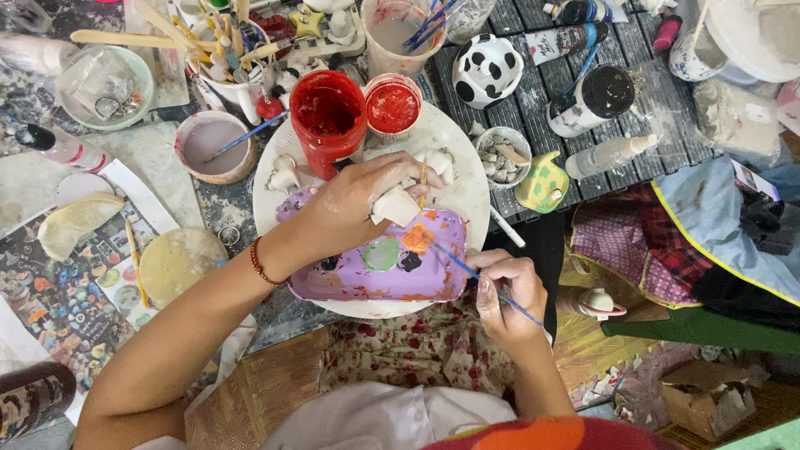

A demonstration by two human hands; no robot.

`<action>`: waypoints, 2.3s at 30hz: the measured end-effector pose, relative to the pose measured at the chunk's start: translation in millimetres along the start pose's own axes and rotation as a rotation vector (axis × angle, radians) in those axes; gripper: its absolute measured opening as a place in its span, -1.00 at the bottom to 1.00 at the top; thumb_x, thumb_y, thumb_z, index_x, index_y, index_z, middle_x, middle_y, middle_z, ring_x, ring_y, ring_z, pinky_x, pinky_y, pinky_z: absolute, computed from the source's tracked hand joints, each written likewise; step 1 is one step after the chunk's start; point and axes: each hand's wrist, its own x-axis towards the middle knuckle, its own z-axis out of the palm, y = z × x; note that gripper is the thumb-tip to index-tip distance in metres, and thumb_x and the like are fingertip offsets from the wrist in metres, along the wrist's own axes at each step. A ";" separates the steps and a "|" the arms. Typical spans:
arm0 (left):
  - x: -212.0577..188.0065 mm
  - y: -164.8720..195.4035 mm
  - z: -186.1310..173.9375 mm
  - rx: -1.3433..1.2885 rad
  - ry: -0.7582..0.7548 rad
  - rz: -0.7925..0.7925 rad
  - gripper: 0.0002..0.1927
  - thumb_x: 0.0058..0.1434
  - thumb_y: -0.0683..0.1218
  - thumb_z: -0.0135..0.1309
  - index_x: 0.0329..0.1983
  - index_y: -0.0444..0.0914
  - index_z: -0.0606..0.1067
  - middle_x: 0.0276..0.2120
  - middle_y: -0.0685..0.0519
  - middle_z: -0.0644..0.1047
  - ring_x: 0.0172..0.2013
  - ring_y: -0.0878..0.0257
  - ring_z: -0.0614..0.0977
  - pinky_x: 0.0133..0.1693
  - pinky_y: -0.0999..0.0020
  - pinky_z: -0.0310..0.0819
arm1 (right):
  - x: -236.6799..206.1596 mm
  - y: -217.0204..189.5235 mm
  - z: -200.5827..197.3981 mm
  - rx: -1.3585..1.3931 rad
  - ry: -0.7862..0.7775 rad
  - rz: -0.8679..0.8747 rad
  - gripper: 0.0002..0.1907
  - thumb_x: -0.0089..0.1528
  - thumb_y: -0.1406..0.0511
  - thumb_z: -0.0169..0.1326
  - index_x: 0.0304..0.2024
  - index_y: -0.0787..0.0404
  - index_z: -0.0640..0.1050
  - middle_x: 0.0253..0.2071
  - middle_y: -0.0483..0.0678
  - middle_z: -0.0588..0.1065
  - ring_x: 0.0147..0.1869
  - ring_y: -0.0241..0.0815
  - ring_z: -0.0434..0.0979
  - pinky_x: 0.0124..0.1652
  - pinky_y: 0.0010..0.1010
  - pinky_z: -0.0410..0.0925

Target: The person paints a small white clay figurine with orange paint using a fine brush. They repeatedly dip the brush into a purple paint tray, apply paint to the figurine, and rotate it to cover different areas. The figurine is held in the left hand while the right hand applies the paint.

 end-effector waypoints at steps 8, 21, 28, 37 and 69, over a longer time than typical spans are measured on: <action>-0.5 1.6 0.1 -0.006 -0.020 -0.049 -0.36 -0.08 -0.43 0.20 0.13 -0.26 0.45 -0.08 0.00 0.55 0.05 0.05 0.61 0.14 0.21 0.48 | 0.6 4.1 -7.4 0.138 0.041 0.113 -0.86 0.45 0.34 -0.06 -0.13 0.26 0.26 -0.19 0.11 0.51 -0.19 -0.23 0.49 -0.11 -0.43 0.39; 0.8 2.6 0.1 -0.007 -0.007 -0.006 -0.40 -0.05 -0.41 0.23 0.11 -0.26 0.44 -0.10 0.01 0.54 -0.01 0.06 0.62 0.07 0.22 0.49 | -6.3 -5.5 -5.2 0.006 0.002 -0.042 -0.90 0.42 0.43 -0.07 -0.13 0.29 0.26 -0.19 0.18 0.52 -0.25 -0.17 0.54 0.04 -0.20 0.46; 0.7 2.3 0.3 -0.007 -0.003 0.000 -0.42 -0.05 -0.40 0.24 0.07 -0.26 0.43 -0.12 0.02 0.54 -0.01 0.06 0.61 0.07 0.20 0.48 | -4.1 -8.1 -3.4 -0.031 0.002 -0.036 -0.89 0.37 0.45 -0.04 -0.17 0.30 0.28 -0.23 0.17 0.56 -0.29 -0.19 0.53 -0.27 -0.37 0.42; 0.8 2.7 -0.7 -0.026 -0.014 0.002 -0.41 -0.06 -0.43 0.19 0.08 -0.27 0.43 -0.14 0.03 0.53 0.00 0.05 0.62 0.10 0.20 0.49 | -4.3 -5.4 -5.2 -0.062 0.086 -0.019 -0.84 0.44 0.39 -0.07 -0.18 0.28 0.23 -0.22 0.19 0.56 -0.28 -0.17 0.56 -0.23 -0.39 0.45; 2.4 3.0 -1.0 -0.006 -0.021 -0.012 -0.46 -0.04 -0.38 0.24 0.04 -0.27 0.44 -0.20 0.04 0.51 -0.05 0.04 0.61 0.03 0.19 0.49 | -9.9 1.7 -10.0 -0.078 0.051 -0.021 -0.84 0.38 0.46 -0.02 -0.14 0.27 0.24 -0.17 0.20 0.55 -0.22 -0.16 0.57 -0.19 -0.38 0.44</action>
